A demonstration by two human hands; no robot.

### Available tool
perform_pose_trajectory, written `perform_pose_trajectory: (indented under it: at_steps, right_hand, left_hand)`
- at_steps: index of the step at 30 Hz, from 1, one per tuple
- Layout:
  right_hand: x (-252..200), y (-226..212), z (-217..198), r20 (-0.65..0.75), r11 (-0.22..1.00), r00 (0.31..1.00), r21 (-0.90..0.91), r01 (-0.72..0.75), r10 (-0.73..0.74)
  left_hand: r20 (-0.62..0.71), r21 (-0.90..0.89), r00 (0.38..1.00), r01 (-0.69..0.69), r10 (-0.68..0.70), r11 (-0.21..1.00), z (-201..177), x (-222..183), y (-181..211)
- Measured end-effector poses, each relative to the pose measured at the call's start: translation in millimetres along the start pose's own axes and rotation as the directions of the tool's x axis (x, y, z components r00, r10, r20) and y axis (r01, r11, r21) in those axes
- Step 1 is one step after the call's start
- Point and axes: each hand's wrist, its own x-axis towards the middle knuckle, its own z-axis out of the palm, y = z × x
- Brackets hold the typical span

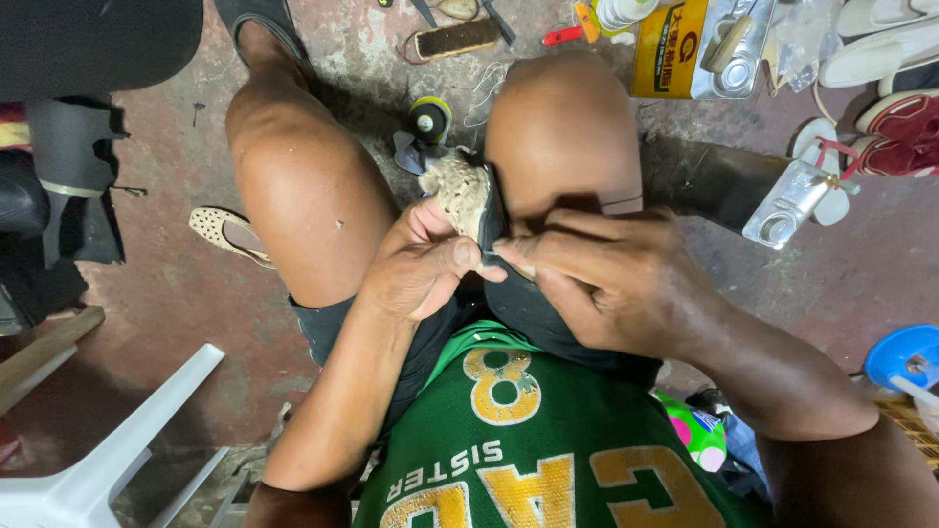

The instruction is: The person stitches and glues the sole of a beige woman's shoe by hand while sitting on the floor, using a needle and thread to secure the outsole to the upper.

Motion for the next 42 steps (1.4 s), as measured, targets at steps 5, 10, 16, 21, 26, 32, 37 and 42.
perform_pose_trajectory:
  at_steps: [5, 10, 16, 21, 26, 32, 37, 42]
  right_hand:
    - [-7.8, 1.4, -2.0, -0.025, 0.999, 1.0, -0.035, -0.009, 0.009]
    - [-6.1, 6.8, -0.6, 0.044, 0.986, 0.997, -0.15, 0.069, -0.063]
    - [2.3, 1.1, -7.4, 0.229, 0.874, 0.965, -0.433, 0.22, -0.129]
    - [11.0, 0.2, -7.9, 0.298, 0.928, 0.954, -0.344, 0.146, -0.039]
    - [16.4, -0.4, -9.2, 0.277, 0.995, 0.957, 0.009, -0.097, 0.09]
    - [4.3, -13.0, -4.9, 0.433, 0.847, 0.898, -0.446, 0.289, -0.079]
    - [8.0, -4.6, -3.1, 0.216, 0.992, 0.975, -0.124, -0.029, 0.055]
    - [7.0, -7.9, -0.1, 0.278, 0.982, 0.958, -0.188, -0.025, 0.078]
  left_hand:
    - [0.004, 0.087, 0.998, -0.066, 0.066, 0.994, 6.3, -3.3, -4.6]
    - [-0.08, 0.107, 0.985, -0.143, 0.152, 0.984, 2.6, -6.7, -15.5]
    - [-0.094, 0.274, 0.972, -0.181, 0.214, 0.944, 4.4, -12.3, -16.0]
    - [-0.078, 0.377, 0.973, -0.171, 0.215, 0.91, 9.2, -16.8, -9.0]
    - [-0.086, 0.406, 0.967, -0.187, 0.241, 0.895, 15.0, -17.7, -7.7]
    - [-0.097, 0.433, 0.966, -0.177, 0.241, 0.884, 19.2, -16.5, -5.5]
    - [-0.105, 0.455, 0.961, -0.181, 0.255, 0.872, 21.1, -16.2, -6.1]
    - [-0.125, 0.474, 0.96, -0.163, 0.249, 0.865, 21.4, -18.0, -5.3]
